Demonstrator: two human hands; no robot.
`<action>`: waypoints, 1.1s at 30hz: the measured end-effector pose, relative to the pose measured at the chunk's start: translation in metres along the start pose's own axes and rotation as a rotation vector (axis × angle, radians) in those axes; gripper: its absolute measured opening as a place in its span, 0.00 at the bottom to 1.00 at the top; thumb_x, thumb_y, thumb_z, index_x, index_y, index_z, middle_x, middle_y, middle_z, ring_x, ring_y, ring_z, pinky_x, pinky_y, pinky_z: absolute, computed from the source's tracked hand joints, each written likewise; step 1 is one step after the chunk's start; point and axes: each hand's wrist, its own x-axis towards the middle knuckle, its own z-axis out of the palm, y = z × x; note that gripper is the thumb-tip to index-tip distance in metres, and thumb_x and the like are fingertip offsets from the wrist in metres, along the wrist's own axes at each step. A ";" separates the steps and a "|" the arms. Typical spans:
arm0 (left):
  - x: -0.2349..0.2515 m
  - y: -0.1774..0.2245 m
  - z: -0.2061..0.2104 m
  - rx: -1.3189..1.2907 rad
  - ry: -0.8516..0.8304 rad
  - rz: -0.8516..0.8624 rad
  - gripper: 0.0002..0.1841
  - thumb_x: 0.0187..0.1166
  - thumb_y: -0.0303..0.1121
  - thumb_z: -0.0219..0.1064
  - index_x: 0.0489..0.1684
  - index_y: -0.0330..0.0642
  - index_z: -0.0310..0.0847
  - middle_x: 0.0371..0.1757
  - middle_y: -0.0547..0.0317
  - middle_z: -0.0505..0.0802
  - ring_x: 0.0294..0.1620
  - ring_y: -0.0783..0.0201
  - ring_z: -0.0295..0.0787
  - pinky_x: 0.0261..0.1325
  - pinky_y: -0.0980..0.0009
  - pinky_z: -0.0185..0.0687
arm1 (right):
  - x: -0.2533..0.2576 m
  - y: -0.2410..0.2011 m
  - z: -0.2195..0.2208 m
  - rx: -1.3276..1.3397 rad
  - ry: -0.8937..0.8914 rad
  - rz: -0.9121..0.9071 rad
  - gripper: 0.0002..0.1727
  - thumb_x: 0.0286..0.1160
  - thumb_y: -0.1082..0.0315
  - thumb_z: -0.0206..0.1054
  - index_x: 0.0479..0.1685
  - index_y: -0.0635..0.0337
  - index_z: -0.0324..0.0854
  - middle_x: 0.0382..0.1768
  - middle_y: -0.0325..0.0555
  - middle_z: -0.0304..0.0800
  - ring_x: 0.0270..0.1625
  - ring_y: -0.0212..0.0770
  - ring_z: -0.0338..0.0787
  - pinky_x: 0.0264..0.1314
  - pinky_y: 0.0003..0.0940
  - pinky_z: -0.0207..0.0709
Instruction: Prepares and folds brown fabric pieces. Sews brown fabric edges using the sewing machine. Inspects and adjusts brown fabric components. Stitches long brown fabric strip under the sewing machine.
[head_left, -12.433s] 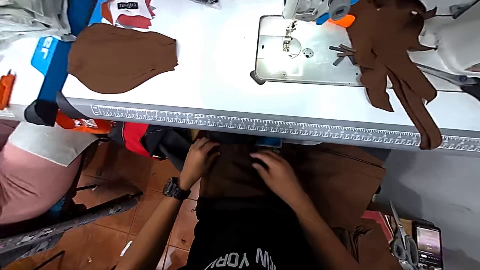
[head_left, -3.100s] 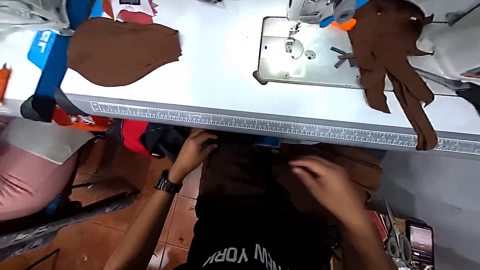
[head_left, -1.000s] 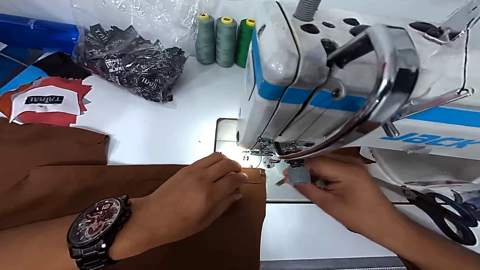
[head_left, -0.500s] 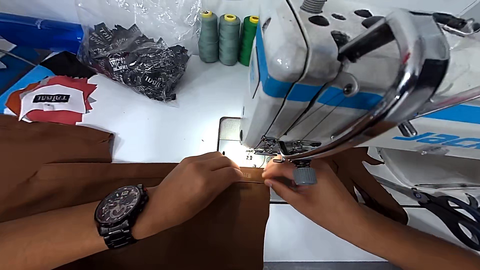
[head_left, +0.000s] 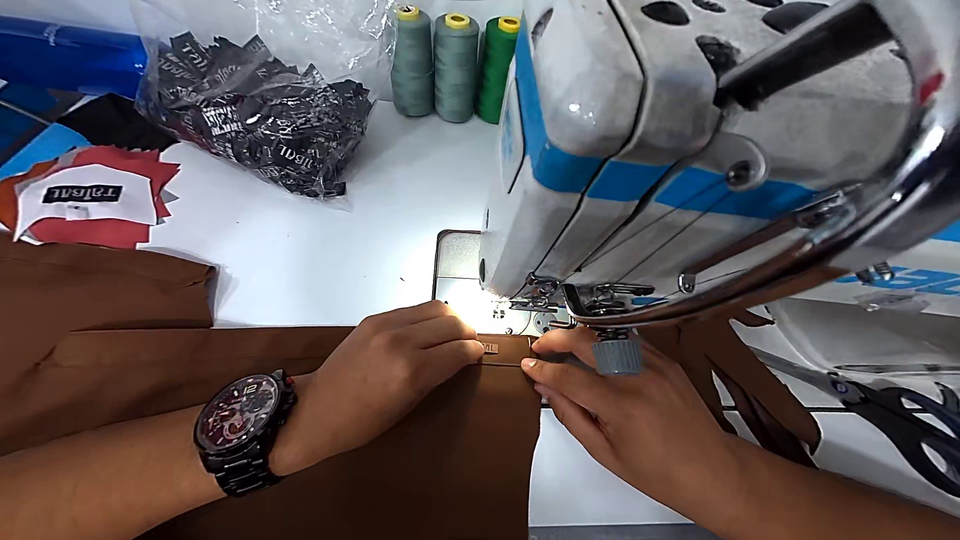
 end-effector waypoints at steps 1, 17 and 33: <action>0.000 0.000 0.000 0.005 -0.001 0.001 0.12 0.83 0.28 0.61 0.41 0.46 0.95 0.42 0.65 0.95 0.48 0.70 0.90 0.49 0.77 0.84 | 0.000 0.000 0.000 -0.003 -0.002 0.005 0.15 0.83 0.55 0.60 0.51 0.39 0.95 0.54 0.36 0.92 0.55 0.37 0.88 0.50 0.33 0.82; 0.007 -0.012 0.002 0.055 -0.004 0.060 0.11 0.82 0.27 0.62 0.41 0.44 0.95 0.36 0.63 0.91 0.42 0.66 0.86 0.41 0.74 0.80 | 0.003 0.005 0.002 -0.094 0.041 0.011 0.16 0.81 0.56 0.61 0.53 0.40 0.96 0.55 0.38 0.95 0.64 0.42 0.89 0.62 0.38 0.82; 0.010 -0.008 0.003 0.072 -0.017 0.043 0.12 0.82 0.28 0.62 0.41 0.45 0.96 0.36 0.64 0.93 0.40 0.67 0.88 0.38 0.75 0.80 | 0.011 0.003 0.014 -0.044 -0.046 -0.116 0.23 0.90 0.52 0.52 0.65 0.49 0.89 0.66 0.39 0.89 0.68 0.41 0.86 0.69 0.37 0.78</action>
